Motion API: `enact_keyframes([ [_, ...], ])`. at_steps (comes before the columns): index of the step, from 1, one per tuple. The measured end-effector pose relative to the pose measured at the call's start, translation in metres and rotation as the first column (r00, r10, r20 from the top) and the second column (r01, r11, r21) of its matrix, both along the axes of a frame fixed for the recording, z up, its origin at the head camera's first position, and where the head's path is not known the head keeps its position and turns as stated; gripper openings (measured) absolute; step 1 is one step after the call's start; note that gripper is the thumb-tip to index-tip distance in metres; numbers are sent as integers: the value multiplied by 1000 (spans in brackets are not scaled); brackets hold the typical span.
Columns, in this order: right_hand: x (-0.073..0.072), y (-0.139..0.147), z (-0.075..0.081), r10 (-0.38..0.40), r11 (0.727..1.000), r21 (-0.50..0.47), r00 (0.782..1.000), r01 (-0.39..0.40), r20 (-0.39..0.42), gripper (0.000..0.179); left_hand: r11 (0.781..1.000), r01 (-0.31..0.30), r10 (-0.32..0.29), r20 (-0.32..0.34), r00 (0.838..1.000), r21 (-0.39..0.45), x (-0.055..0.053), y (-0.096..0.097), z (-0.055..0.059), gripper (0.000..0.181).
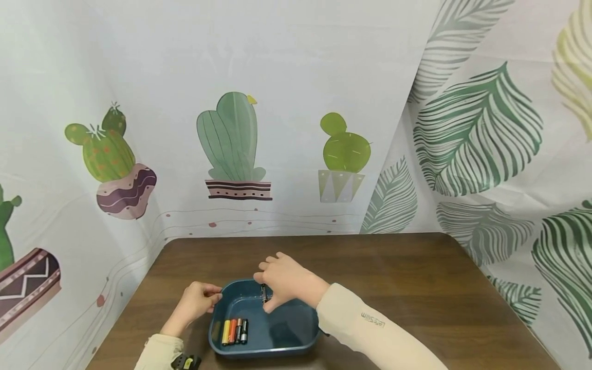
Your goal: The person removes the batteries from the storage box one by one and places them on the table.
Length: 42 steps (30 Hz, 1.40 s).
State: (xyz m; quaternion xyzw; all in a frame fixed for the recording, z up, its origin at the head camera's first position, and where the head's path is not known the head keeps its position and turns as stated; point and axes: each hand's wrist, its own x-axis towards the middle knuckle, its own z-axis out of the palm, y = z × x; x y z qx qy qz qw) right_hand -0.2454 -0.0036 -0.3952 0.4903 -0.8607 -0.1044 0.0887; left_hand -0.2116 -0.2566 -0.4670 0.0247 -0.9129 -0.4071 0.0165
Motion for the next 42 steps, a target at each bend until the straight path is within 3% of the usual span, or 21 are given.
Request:
enact_keyframes([
  [9,-3,29,3,-14,996,-83,1000,16,21,44,1000,7,-7,-11,1000,-11,-1,0,1,11],
  [22,-9,59,-7,-49,987,-150,999,49,5,41,1000,5,-5,0,1000,-7,0,0,2,11],
  [42,-11,111,-16,-104,961,-252,992,117,67,40,1000,2,-2,-1,1000,-27,1,1,1,11],
])
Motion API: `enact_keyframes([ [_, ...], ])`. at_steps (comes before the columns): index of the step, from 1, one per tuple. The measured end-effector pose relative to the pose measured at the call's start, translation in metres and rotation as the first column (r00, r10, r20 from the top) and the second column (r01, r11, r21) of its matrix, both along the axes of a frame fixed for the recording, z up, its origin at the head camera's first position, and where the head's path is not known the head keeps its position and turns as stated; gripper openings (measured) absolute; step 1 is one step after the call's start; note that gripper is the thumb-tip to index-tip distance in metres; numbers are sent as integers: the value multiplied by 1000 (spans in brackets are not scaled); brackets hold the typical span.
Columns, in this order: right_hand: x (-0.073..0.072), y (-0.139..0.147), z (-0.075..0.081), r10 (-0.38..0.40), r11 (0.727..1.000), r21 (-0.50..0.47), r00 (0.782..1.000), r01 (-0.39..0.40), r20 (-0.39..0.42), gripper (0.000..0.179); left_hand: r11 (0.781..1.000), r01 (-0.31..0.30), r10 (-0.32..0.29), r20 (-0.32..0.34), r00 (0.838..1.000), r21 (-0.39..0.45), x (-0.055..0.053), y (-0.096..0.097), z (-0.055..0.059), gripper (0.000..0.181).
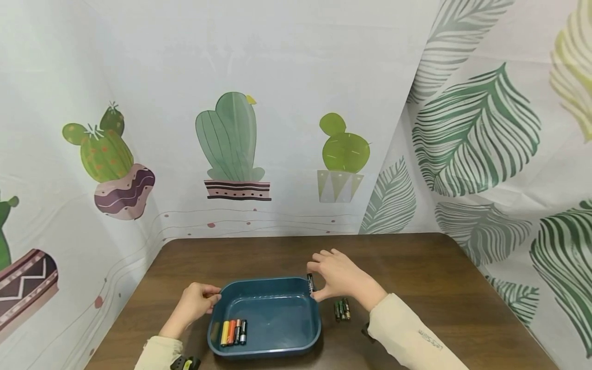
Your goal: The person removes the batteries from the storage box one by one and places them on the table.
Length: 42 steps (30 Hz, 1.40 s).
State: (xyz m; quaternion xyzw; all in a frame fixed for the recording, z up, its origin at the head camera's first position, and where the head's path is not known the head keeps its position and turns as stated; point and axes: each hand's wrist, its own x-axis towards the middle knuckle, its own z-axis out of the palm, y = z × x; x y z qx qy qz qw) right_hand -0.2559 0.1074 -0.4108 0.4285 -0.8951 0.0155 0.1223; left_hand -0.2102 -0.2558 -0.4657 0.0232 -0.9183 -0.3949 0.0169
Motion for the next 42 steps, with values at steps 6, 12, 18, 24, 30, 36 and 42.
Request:
enact_keyframes([
  [6,0,15,-6,-16,1000,-18,1000,16,-3,41,1000,4,-4,1,1000,3,0,0,1,12],
  [12,-2,25,-12,-32,999,-39,999,33,24,42,1000,4,-4,1,1000,8,0,0,0,12],
  [18,-4,36,-17,-43,997,-66,998,45,37,41,1000,10,-10,-7,1000,12,0,-1,1,12],
  [24,-3,48,-23,-60,996,-69,997,63,52,41,1000,8,-8,-4,1000,9,0,-1,0,12],
  [30,-6,62,-33,-100,993,-46,987,106,123,42,1000,14,-14,-5,1000,6,-1,0,1,12],
  [36,-5,76,-42,-121,991,-30,978,127,170,43,1000,16,-16,-13,1000,4,0,0,3,12],
  [42,-3,84,-50,-134,990,-18,966,141,219,45,1000,12,-12,-9,1000,4,0,0,2,11],
])
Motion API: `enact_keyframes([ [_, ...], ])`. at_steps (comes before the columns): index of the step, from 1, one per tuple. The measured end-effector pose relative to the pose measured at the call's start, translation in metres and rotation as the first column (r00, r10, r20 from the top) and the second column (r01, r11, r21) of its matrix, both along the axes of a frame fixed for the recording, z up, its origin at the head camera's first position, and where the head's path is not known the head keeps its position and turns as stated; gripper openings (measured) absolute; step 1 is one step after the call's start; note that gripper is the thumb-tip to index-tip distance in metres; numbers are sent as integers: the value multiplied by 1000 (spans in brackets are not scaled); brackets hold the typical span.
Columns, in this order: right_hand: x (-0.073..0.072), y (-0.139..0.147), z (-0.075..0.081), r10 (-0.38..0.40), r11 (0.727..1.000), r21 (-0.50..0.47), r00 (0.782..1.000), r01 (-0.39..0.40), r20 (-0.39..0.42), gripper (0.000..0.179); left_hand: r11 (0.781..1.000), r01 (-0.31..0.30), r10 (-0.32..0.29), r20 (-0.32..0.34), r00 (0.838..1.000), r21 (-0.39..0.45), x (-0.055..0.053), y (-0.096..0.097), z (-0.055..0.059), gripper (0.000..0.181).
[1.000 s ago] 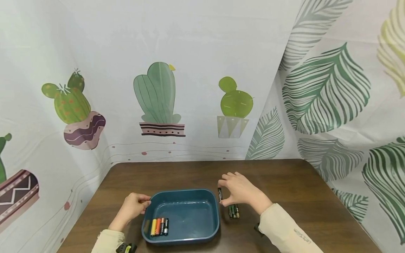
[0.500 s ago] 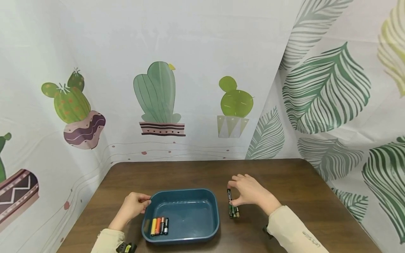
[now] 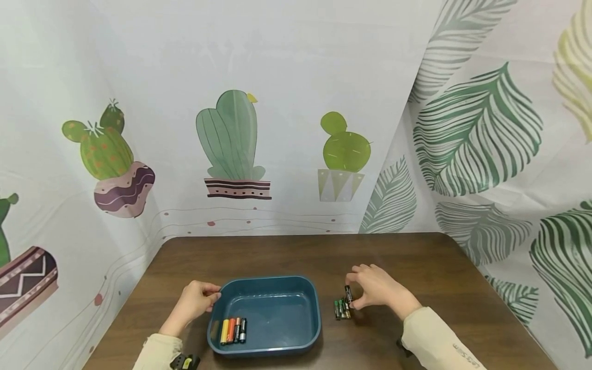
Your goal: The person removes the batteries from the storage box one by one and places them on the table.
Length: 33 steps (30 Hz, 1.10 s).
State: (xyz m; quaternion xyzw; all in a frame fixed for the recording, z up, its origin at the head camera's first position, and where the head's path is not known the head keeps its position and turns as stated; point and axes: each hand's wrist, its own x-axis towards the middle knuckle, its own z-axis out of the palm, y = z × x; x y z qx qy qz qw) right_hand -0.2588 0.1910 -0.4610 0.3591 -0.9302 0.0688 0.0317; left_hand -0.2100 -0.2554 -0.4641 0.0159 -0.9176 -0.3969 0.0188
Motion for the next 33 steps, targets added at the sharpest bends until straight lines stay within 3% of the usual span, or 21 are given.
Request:
enact_keyframes([
  [11,3,5,-21,-31,999,10,996,31,78,41,1000,-5,5,4,1000,10,2,0,-1,11],
  [33,2,2,-25,-30,999,30,993,27,113,43,1000,-5,5,4,1000,12,1,0,2,12],
])
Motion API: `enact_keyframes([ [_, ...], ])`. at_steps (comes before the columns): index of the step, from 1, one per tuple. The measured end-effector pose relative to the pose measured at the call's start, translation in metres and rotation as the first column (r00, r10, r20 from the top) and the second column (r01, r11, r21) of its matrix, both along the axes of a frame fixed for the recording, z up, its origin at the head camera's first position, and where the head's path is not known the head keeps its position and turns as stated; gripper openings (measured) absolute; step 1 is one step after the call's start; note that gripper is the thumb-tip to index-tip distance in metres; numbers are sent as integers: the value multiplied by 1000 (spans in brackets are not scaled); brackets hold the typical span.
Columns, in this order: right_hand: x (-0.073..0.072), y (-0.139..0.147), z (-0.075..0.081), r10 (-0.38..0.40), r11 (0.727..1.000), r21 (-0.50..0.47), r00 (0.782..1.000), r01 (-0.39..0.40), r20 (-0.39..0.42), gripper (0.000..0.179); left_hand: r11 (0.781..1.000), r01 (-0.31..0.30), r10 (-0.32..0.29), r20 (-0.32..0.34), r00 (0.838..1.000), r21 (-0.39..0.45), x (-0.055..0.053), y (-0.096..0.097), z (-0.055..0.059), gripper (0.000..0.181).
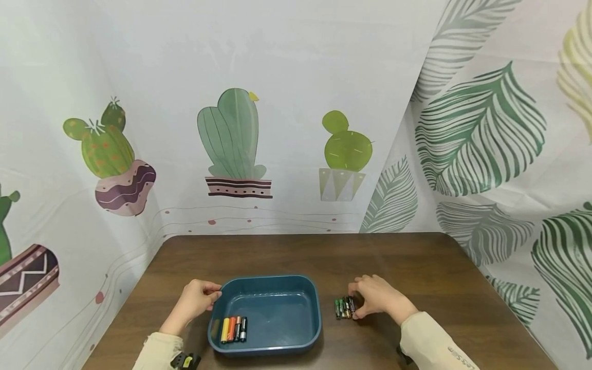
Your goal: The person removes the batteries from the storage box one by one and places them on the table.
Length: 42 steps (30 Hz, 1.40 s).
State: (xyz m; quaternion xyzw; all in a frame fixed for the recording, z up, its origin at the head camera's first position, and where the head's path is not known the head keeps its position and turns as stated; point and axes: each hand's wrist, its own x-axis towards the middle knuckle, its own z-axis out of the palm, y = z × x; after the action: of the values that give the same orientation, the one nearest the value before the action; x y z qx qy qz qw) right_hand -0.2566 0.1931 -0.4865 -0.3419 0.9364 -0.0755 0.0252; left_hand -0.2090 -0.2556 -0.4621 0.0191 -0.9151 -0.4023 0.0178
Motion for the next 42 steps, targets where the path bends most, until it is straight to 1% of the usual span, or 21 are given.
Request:
enact_keyframes([
  [7,0,-1,3,12,1000,-1,1000,-12,-6,45,1000,1,-1,1,1000,-4,1,0,1,12],
  [16,-1,-2,11,-6,1000,8,1000,6,-6,47,1000,4,-4,-9,1000,-7,0,1,2,12],
  [22,-2,-6,23,-10,1000,11,1000,10,-14,43,1000,-3,3,6,1000,-9,1,1,2,12],
  [28,-3,-14,38,17,1000,-24,998,-19,-64,36,1000,-10,10,18,1000,-10,1,1,1,12],
  [33,-4,-26,50,49,998,-31,993,-53,-112,34,1000,-11,11,17,1000,-12,1,2,1,12],
  [42,-4,-55,68,76,995,-58,987,-85,-139,31,1000,-15,15,8,1000,-10,2,2,1,11],
])
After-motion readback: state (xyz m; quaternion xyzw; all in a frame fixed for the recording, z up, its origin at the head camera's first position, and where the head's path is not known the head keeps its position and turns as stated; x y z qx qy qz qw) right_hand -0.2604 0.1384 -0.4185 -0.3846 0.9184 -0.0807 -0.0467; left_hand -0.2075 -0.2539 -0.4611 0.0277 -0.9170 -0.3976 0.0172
